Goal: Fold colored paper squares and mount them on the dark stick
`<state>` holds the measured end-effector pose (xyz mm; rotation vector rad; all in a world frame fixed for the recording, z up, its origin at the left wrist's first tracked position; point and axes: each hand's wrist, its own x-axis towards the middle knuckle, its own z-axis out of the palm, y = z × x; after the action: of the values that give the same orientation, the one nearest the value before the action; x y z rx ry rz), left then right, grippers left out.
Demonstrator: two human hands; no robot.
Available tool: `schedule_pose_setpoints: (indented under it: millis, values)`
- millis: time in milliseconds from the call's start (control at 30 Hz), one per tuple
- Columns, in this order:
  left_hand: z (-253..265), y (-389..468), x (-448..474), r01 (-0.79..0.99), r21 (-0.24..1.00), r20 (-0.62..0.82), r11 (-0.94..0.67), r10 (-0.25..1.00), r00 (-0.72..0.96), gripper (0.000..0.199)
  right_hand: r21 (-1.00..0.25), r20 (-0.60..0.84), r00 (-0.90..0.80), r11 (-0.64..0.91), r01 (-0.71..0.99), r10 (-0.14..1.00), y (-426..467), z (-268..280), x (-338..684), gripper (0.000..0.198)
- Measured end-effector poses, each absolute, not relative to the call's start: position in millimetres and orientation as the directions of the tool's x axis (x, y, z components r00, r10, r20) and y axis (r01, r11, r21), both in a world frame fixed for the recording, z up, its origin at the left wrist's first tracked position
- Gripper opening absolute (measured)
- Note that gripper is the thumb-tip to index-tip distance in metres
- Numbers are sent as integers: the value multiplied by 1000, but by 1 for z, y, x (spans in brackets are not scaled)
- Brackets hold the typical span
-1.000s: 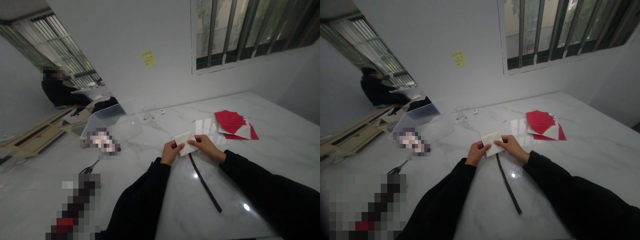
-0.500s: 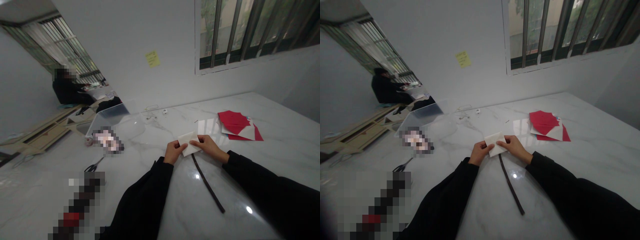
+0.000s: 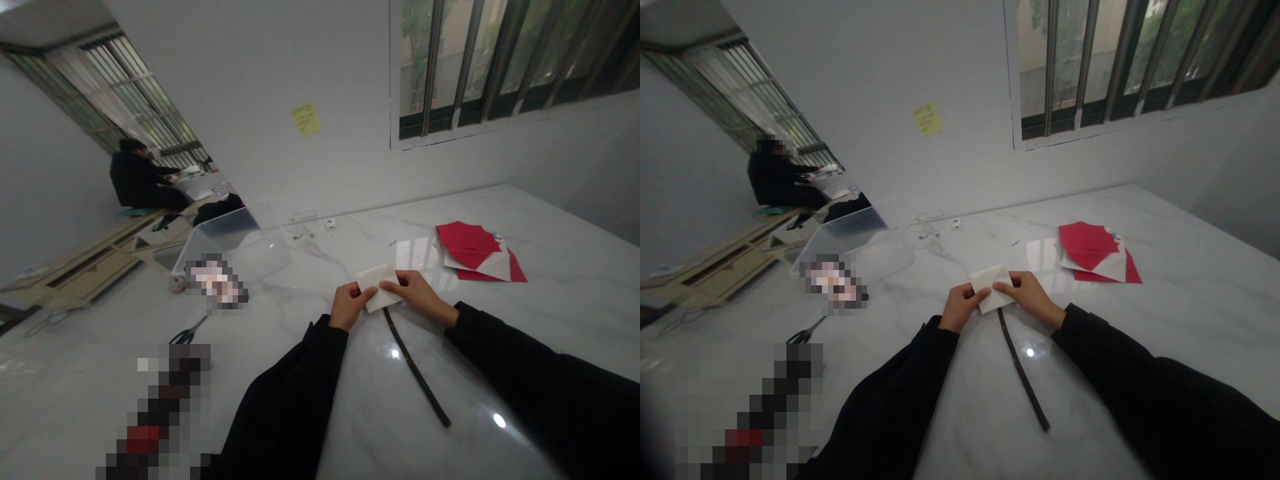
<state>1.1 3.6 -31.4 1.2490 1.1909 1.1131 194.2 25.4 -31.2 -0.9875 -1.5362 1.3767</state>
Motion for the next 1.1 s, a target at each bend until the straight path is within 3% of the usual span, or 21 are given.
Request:
schedule_pose_setpoints:
  millis: [233, 667, 733, 833, 933, 1100]
  values:
    - [-23, 1, 3, 161, 987, -17, 8, 999, 52, 43, -986, 137, -347, 163, 47, 928, 26, -31, 192, 40]
    - [-20, 4, -1, 134, 991, -30, 23, 998, 48, 39, -988, 133, -408, 152, 16, 903, 33, -28, 195, 44]
    - [-23, 6, -3, 123, 992, -24, 20, 999, 30, 40, -974, 177, -318, 212, 80, 932, 45, -24, 203, 46]
    - [-25, 7, -3, 92, 996, -18, 16, 1000, 17, 41, -849, 336, -110, 352, 395, 935, 71, -21, 218, 30]
    - [-27, 7, -3, 56, 998, -25, 24, 1000, 16, 40, -692, 408, -100, 378, 615, 908, 102, -27, 227, 18]
    - [-30, 7, -3, 29, 999, -23, 23, 1000, 14, 39, -563, 381, -83, 302, 770, 921, 142, -42, 228, 21]
